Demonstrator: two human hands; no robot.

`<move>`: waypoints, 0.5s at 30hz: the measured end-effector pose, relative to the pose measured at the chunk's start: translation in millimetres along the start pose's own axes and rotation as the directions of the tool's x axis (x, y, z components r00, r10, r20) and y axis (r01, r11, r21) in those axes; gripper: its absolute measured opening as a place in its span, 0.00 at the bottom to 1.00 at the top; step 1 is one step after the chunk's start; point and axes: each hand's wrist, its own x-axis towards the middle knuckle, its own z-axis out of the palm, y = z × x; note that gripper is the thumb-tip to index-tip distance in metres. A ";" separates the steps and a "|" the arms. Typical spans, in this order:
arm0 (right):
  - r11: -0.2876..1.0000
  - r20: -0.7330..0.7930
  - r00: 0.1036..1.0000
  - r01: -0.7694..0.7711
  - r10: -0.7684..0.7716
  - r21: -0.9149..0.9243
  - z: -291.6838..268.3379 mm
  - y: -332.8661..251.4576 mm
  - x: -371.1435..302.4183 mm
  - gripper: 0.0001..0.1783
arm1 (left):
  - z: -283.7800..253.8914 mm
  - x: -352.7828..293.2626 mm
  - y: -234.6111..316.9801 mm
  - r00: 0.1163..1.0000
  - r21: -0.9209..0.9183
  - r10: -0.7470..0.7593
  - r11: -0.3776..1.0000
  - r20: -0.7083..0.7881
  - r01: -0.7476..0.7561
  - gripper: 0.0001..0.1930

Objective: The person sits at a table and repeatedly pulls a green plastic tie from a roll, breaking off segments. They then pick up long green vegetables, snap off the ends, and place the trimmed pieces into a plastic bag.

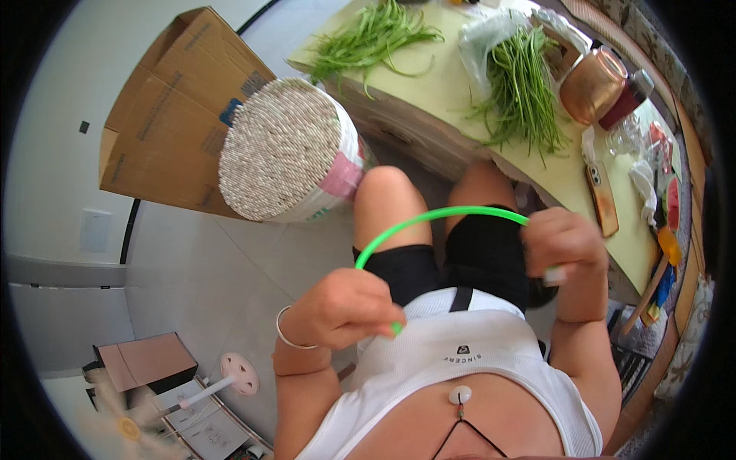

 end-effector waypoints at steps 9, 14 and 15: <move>0.814 0.033 0.911 -0.351 0.411 -0.462 92.9 32.7 18.0 0.09 | 46.8 -2.8 -39.6 0.898 0.249 -0.276 0.895 -0.344 0.370 0.06; 0.758 0.038 0.887 -0.370 0.460 -0.537 103.9 40.0 21.6 0.08 | 49.1 -9.7 -42.8 0.864 0.245 -0.313 0.871 -0.394 0.427 0.06; 0.749 0.030 0.887 -0.370 0.461 -0.550 105.3 41.0 21.7 0.08 | 49.6 -10.4 -43.7 0.863 0.251 -0.311 0.868 -0.399 0.429 0.05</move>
